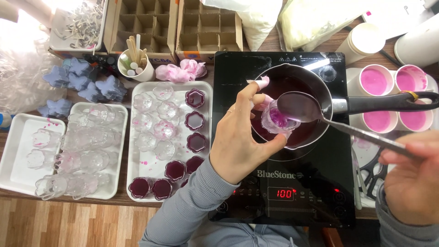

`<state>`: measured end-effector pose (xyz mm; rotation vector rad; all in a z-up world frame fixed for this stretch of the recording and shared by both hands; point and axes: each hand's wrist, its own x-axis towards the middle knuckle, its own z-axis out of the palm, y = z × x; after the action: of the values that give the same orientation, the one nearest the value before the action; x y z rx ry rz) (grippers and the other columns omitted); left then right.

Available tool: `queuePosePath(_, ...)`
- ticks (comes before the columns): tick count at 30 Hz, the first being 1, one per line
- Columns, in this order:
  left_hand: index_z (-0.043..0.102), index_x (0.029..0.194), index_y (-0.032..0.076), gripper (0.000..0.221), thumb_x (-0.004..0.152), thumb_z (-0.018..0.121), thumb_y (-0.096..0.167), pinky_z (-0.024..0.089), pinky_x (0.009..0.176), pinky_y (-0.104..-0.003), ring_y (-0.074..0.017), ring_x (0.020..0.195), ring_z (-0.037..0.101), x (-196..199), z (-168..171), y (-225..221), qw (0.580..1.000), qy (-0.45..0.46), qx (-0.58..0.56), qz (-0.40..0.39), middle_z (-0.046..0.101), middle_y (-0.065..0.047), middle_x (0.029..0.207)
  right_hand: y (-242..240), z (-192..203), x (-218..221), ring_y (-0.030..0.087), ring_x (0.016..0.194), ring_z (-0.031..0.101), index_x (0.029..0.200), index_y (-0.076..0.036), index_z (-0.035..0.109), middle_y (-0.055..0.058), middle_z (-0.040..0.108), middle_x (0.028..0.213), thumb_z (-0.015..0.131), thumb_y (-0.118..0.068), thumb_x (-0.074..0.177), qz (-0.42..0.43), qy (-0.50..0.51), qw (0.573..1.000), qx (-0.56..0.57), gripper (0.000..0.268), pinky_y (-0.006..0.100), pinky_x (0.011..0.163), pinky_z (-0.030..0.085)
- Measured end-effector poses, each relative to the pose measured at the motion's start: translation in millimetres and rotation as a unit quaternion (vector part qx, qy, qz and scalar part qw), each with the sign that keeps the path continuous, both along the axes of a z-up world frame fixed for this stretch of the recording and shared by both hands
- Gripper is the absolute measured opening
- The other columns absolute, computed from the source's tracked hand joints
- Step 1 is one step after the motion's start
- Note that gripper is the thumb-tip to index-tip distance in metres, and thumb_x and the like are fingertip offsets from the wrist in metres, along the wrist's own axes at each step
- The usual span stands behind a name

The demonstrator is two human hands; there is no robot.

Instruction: The person holds a clear flower-shaped mold in one hand and uses a spoon to ladle hot purple wax from a pot on an induction cooker into the mold. They place filled molds onto trays and repeat the filling cycle for successive molds.

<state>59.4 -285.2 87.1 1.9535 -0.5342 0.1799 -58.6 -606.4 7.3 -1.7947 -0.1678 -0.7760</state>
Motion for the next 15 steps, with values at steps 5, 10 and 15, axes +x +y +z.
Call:
queuePosePath(5, 0.04, 0.151, 0.005, 0.086, 0.08, 0.086, 0.022, 0.058, 0.096, -0.032, -0.021, 0.112, 0.068, -3.5, -1.4, 3.0, 1.0, -0.012, -0.006, 0.005, 0.068, -0.009, 0.119, 25.9, 29.7, 3.7, 0.023, 0.068, 0.064, 0.11, 0.002, 0.053, 0.019, 0.062, 0.087, 0.031, -0.04, 0.122, -0.029, -0.064, 0.986, -0.154, 0.049, 0.026, 0.064, 0.057)
queuePosePath(10, 0.042, 0.149, 0.003, 0.084, 0.08, 0.087, 0.021, 0.058, 0.095, -0.03, -0.0202, 0.112, 0.067, -4.4, -4.6, 5.6, 1.0, -0.022, -0.014, 0.016, 0.067, -0.01, 0.119, -7.5, -23.3, -3.5, 0.023, 0.06, 0.063, 0.109, 0.006, 0.056, 0.027, 0.064, 0.091, 0.031, -0.041, 0.114, -0.101, -0.089, 0.986, -0.097, 0.054, 0.026, 0.054, 0.055)
queuePosePath(15, 0.056, 0.141, 0.004, 0.068, 0.082, 0.085, 0.018, 0.06, 0.096, -0.029, -0.0166, 0.108, 0.07, -5.0, -1.3, 12.5, 0.999, -0.013, -0.048, 0.009, 0.068, -0.007, 0.118, -172.8, -168.7, -18.4, 0.019, 0.076, 0.062, 0.111, -0.004, 0.064, 0.016, 0.064, 0.099, 0.04, -0.032, 0.126, 0.093, 0.001, 0.981, 0.169, 0.04, 0.025, 0.067, 0.05)
